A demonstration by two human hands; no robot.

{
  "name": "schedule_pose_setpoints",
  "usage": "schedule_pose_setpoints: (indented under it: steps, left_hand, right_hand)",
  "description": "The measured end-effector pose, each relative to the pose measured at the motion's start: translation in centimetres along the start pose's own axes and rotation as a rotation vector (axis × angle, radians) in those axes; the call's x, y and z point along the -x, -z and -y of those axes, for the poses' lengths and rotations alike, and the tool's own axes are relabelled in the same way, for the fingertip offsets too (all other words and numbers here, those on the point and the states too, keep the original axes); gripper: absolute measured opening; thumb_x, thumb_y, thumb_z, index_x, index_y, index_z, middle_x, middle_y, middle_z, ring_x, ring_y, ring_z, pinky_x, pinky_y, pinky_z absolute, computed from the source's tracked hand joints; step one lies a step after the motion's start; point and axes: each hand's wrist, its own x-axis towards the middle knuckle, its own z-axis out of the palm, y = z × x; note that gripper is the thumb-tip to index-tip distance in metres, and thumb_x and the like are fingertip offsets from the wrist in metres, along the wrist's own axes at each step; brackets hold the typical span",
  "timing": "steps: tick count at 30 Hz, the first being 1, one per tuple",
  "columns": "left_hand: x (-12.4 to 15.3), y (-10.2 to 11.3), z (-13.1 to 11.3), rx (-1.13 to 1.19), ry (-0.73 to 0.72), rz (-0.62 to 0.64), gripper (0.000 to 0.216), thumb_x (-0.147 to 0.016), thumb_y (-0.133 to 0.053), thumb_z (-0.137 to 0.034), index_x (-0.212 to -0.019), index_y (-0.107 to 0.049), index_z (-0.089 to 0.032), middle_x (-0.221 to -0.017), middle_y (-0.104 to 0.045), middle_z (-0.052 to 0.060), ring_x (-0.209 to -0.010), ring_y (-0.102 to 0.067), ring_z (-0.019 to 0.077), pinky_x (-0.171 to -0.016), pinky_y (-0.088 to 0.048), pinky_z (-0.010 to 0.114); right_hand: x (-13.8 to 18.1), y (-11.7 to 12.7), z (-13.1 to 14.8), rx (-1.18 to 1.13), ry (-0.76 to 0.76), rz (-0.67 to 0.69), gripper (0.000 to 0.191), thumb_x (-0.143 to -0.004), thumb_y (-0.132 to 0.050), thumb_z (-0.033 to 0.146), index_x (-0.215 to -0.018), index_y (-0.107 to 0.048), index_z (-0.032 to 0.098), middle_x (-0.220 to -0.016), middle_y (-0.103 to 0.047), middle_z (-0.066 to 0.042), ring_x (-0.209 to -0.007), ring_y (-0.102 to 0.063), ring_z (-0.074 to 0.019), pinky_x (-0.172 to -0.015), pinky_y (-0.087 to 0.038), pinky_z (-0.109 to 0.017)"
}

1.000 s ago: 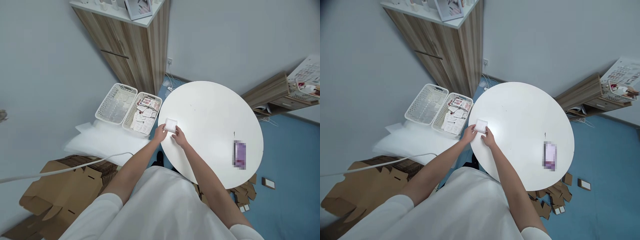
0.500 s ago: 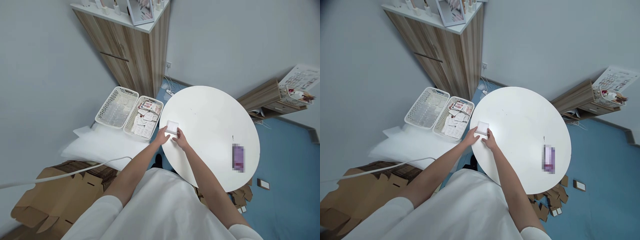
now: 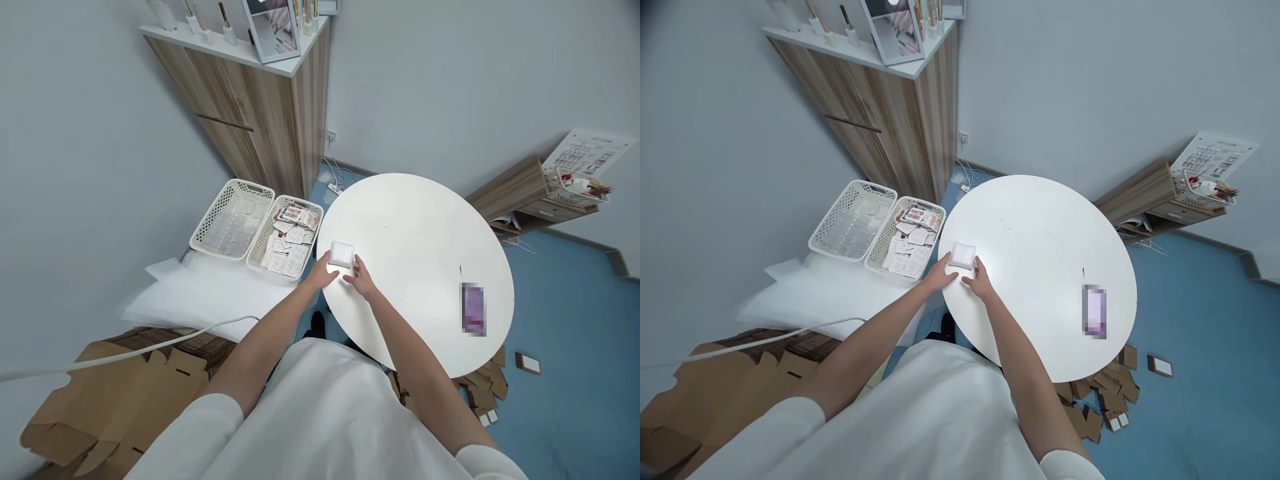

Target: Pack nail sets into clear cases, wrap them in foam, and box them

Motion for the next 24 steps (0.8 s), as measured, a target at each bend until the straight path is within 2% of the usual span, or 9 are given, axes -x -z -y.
schedule_pose_setpoints:
  steps: [4,8,13,16,20,24]
  left_hand:
    - [0.8,0.3,-0.7,0.019,0.067,-0.051,0.075,-0.073,-0.058,-0.032,-0.136,-0.022,-0.016,-0.141,-0.028,0.011,-0.128,-0.029,0.0243,-0.104,-0.027,0.035]
    - [3.3,-0.7,-1.1,0.045,0.09,-0.157,0.068,-0.074,-0.057,-0.031,-0.134,-0.028,-0.018,-0.14,-0.031,0.01,-0.127,-0.031,0.0239,-0.104,-0.028,0.037]
    - [7.5,-3.2,-0.9,0.067,0.101,-0.16,0.056,-0.076,-0.055,-0.03,-0.128,-0.037,-0.018,-0.132,-0.042,0.01,-0.123,-0.037,0.0229,-0.102,-0.031,0.037]
    - [9.4,-4.2,-0.6,0.079,0.128,-0.113,0.05,-0.077,-0.054,-0.03,-0.123,-0.043,-0.018,-0.129,-0.045,0.01,-0.12,-0.041,0.0226,-0.1,-0.035,0.037]
    - [11.2,-4.5,-0.7,0.141,0.182,-0.122,0.042,-0.078,-0.051,-0.031,-0.118,-0.048,-0.018,-0.123,-0.052,0.009,-0.111,-0.05,0.0207,-0.091,-0.044,0.034]
    - [13.8,-4.7,-1.7,0.195,0.249,-0.218,0.033,-0.077,-0.051,-0.029,-0.109,-0.053,-0.019,-0.112,-0.059,0.007,-0.094,-0.06,0.0179,-0.081,-0.049,0.033]
  right_hand:
    - [1.6,0.7,-0.5,-0.02,0.004,-0.021,0.089,-0.061,-0.067,0.032,-0.136,-0.019,0.032,-0.144,-0.021,-0.003,-0.128,-0.027,-0.023,-0.104,-0.027,-0.042]
    - [4.2,1.0,-1.8,-0.059,-0.001,-0.071,0.081,-0.065,-0.064,0.034,-0.134,-0.022,0.029,-0.142,-0.024,-0.006,-0.124,-0.034,-0.0223,-0.101,-0.033,-0.041]
    - [7.7,1.4,-4.1,-0.09,0.051,-0.159,0.064,-0.07,-0.056,0.035,-0.129,-0.031,0.025,-0.131,-0.04,-0.01,-0.1,-0.054,-0.0188,-0.089,-0.045,-0.039]
    - [9.2,2.0,-4.9,-0.017,0.042,-0.184,0.052,-0.071,-0.053,0.035,-0.121,-0.042,0.021,-0.119,-0.051,-0.011,-0.083,-0.059,-0.0171,-0.081,-0.048,-0.039]
    - [10.4,3.4,-5.2,0.006,0.081,-0.085,0.039,-0.074,-0.049,0.039,-0.107,-0.051,0.019,-0.092,-0.062,-0.008,-0.076,-0.059,-0.0177,-0.076,-0.049,-0.037]
    - [10.3,3.9,-5.3,0.051,0.117,0.084,0.037,-0.074,-0.051,0.042,-0.102,-0.053,0.018,-0.073,-0.06,-0.003,-0.071,-0.058,-0.0182,-0.071,-0.049,-0.036]
